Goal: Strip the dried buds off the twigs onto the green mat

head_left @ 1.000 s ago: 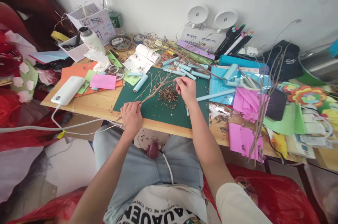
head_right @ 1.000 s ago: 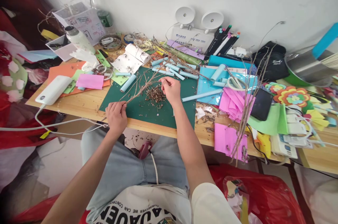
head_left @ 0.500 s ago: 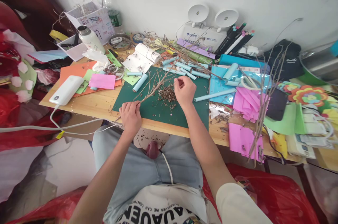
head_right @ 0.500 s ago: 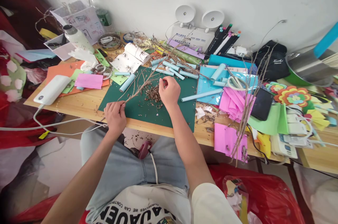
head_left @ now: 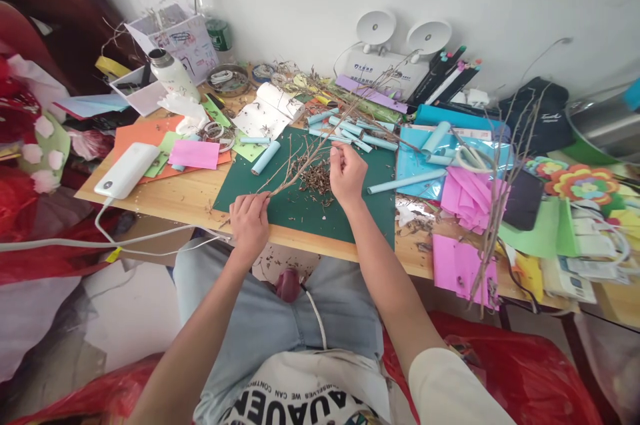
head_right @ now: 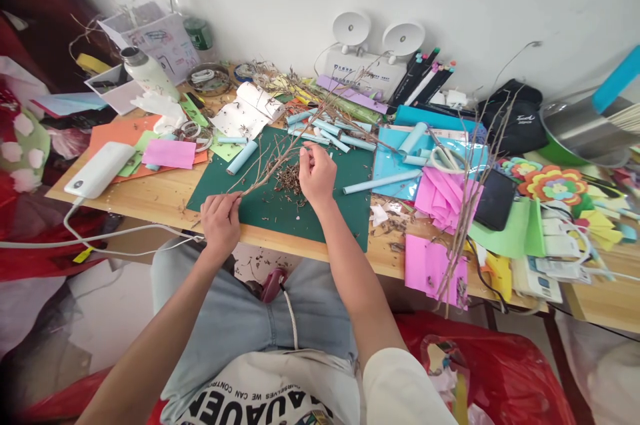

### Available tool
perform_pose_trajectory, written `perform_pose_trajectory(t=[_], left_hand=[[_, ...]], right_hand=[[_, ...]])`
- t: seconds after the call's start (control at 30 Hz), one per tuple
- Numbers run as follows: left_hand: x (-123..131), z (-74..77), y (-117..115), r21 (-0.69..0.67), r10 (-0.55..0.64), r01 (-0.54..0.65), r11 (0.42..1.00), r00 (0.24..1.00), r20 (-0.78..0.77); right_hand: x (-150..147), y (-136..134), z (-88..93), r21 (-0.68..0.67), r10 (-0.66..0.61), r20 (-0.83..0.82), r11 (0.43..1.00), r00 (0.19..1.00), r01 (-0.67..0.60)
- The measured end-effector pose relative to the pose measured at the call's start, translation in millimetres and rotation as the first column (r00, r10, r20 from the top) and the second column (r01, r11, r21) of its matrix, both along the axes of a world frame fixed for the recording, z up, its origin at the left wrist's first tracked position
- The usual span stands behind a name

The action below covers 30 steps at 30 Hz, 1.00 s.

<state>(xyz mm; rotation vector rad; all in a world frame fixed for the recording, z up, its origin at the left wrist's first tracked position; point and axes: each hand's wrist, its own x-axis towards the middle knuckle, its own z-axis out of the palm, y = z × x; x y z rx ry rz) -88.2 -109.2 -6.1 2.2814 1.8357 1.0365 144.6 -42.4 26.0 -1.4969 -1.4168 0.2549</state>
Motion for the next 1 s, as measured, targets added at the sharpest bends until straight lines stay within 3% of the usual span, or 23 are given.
perform_pose_trajectory(t=[0.27,0.63,0.8,1.0], left_hand=[[-0.5,-0.6,0.2,0.025,-0.038,0.037,0.999,0.999,0.038],[0.0,-14.7,-0.7,0.011,-0.039,0.038,0.999,0.944,0.327],[0.2,-10.3,-0.1,0.020,-0.030,0.026,0.999,0.966,0.258],[-2.8,5.7,-5.4,0.090,-0.044,0.025,0.996,0.976,0.213]], right_hand=[[0.1,1.5,-1.4,-0.028,0.030,-0.051,0.999,0.998,-0.032],[-1.2,2.7,-4.0,0.014,0.018,-0.067,1.000,0.998,-0.017],[-0.5,3.8,-5.6,0.032,0.010,-0.064,0.999,0.998,-0.008],[2.2,0.9,-1.7,0.145,-0.105,-0.028,0.984,0.994,0.107]])
